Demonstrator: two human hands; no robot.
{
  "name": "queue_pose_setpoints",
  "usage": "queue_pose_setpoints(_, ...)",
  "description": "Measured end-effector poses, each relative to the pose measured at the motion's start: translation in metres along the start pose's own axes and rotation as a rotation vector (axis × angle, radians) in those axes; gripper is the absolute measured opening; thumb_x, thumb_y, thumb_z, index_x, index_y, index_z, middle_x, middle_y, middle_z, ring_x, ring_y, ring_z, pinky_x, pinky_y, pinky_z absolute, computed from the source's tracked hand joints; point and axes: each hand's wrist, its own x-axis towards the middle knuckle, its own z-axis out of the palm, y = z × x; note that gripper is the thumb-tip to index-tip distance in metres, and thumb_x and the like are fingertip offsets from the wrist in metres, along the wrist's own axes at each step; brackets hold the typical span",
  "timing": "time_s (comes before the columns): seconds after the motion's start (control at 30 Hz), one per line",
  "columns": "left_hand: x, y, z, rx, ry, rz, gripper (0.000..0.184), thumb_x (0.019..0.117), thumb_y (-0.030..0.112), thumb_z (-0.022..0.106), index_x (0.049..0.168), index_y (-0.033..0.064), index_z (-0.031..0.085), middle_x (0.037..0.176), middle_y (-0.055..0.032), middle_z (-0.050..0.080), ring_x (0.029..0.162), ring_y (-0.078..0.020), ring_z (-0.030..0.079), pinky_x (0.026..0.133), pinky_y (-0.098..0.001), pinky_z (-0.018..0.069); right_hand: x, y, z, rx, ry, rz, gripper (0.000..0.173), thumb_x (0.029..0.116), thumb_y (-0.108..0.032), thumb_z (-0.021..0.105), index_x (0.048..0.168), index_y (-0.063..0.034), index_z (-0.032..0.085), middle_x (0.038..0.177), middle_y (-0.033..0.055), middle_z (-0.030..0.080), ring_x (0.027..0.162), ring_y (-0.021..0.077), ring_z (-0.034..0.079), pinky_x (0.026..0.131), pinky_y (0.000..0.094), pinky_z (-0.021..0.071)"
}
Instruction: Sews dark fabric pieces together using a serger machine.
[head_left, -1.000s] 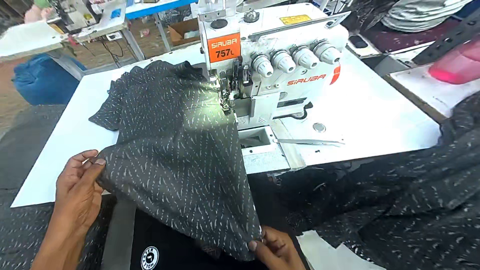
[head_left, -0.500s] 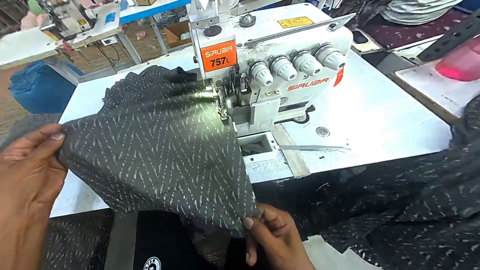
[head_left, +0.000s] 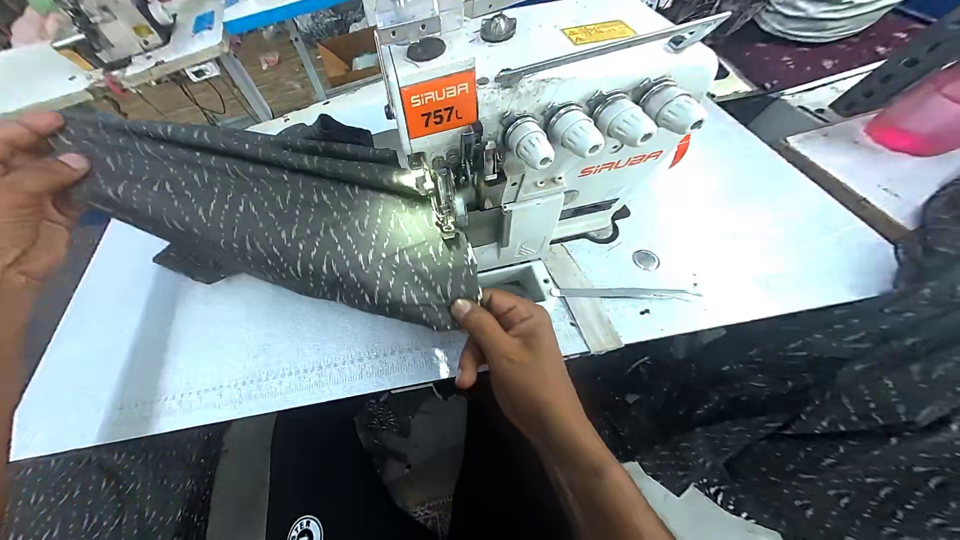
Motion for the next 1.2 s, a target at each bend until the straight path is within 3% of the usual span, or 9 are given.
queue_pose_setpoints(0.1,0.019,0.003,0.004,0.341,0.037,0.002,0.043,0.0976,0.004,0.060,0.138,0.0162,0.053,0.124,0.0057,0.060,0.094,-0.0013,0.065,0.080,-0.0212,0.0574,0.014,-0.008,0.007,-0.021,0.019,0.007,0.023,0.1058,-0.016,0.057,0.092,-0.0010,0.068,0.083,0.0134,0.075,0.045,0.0109,0.059,0.043,0.0232,0.0524)
queue_pose_setpoints(0.2,-0.005,0.032,0.042,0.798,-0.066,0.249,0.052,0.0955,0.006,0.064,0.142,-0.0101,0.048,0.138,-0.0421,0.045,0.121,-0.0556,0.053,0.098,-0.0738,0.0411,0.016,-0.009,0.011,0.002,0.050,0.010,0.027,0.1063,-0.017,0.056,0.086,-0.0007,0.067,0.083,0.0144,0.076,0.044,0.0109,0.059,0.042,0.0224,0.0512)
queue_pose_setpoints(0.3,-0.082,0.062,0.130,0.667,-0.283,0.588,0.041,0.1023,0.027,0.055,0.132,-0.0001,0.062,0.136,-0.0212,0.058,0.125,-0.0336,0.057,0.105,-0.0527,0.0491,0.015,-0.007,0.011,0.008,0.062,0.001,0.029,0.1060,-0.017,0.057,0.084,-0.0010,0.066,0.080,0.0133,0.075,0.044,0.0113,0.060,0.043,0.0231,0.0524)
queue_pose_setpoints(0.4,-0.140,0.063,0.203,0.357,-0.560,0.636,0.029,0.1011,0.022,0.057,0.120,0.0073,0.073,0.128,-0.0047,0.067,0.121,-0.0153,0.062,0.103,-0.0358,0.0533,0.011,-0.008,0.009,-0.006,0.049,-0.018,0.031,0.1074,-0.019,0.054,0.086,-0.0011,0.067,0.083,0.0131,0.075,0.045,0.0115,0.060,0.043,0.0239,0.0531)
queue_pose_setpoints(0.77,-0.114,0.025,0.216,0.268,-0.543,0.728,0.031,0.0989,0.010,0.049,0.110,0.0092,0.079,0.125,-0.0025,0.071,0.126,-0.0208,0.057,0.112,-0.0404,0.0416,0.041,-0.030,0.005,-0.325,0.192,0.081,0.049,0.1031,-0.036,0.060,0.062,-0.0099,0.060,0.052,0.0016,0.055,0.036,0.0066,0.038,0.035,0.0218,0.0280)
queue_pose_setpoints(0.97,-0.153,0.040,0.217,0.663,-0.400,0.687,0.045,0.0995,0.045,0.060,0.130,0.0128,0.070,0.134,-0.0055,0.064,0.117,-0.0300,0.058,0.093,-0.0521,0.0461,-0.002,-0.003,0.009,-0.389,0.245,-0.244,0.043,0.1048,-0.034,0.054,0.069,-0.0118,0.064,0.055,-0.0004,0.057,0.041,0.0091,0.048,0.039,0.0245,0.0408)
queue_pose_setpoints(1.03,-0.167,0.040,0.217,0.655,-0.316,0.713,0.027,0.0993,0.025,0.066,0.120,0.0099,0.073,0.122,-0.0075,0.068,0.104,-0.0279,0.062,0.084,-0.0437,0.0512,-0.008,0.017,0.012,-0.602,0.278,-0.562,0.016,0.0999,-0.020,0.058,0.092,-0.0116,0.069,0.059,-0.0055,0.056,0.044,0.0039,0.050,0.038,0.0212,0.0438)
queue_pose_setpoints(1.13,-0.183,0.044,0.213,0.498,-0.302,0.678,0.019,0.0999,0.010,0.062,0.108,0.0097,0.078,0.110,-0.0040,0.073,0.100,-0.0167,0.068,0.085,-0.0305,0.0570,0.000,0.014,0.013,-1.125,0.236,-0.756,0.040,0.0945,-0.018,0.062,0.133,-0.0080,0.067,0.064,-0.0017,0.061,0.047,0.0127,0.052,0.042,0.0320,0.0413)
queue_pose_setpoints(1.2,-0.194,0.046,0.212,0.289,-0.355,0.518,0.016,0.0987,0.011,0.063,0.104,0.0100,0.078,0.108,0.0002,0.073,0.100,-0.0085,0.068,0.086,-0.0243,0.0579,0.008,0.006,0.013,-1.306,0.177,-0.764,0.040,0.0960,-0.018,0.060,0.136,-0.0132,0.067,0.068,0.0024,0.065,0.052,0.0211,0.059,0.043,0.0396,0.0423)
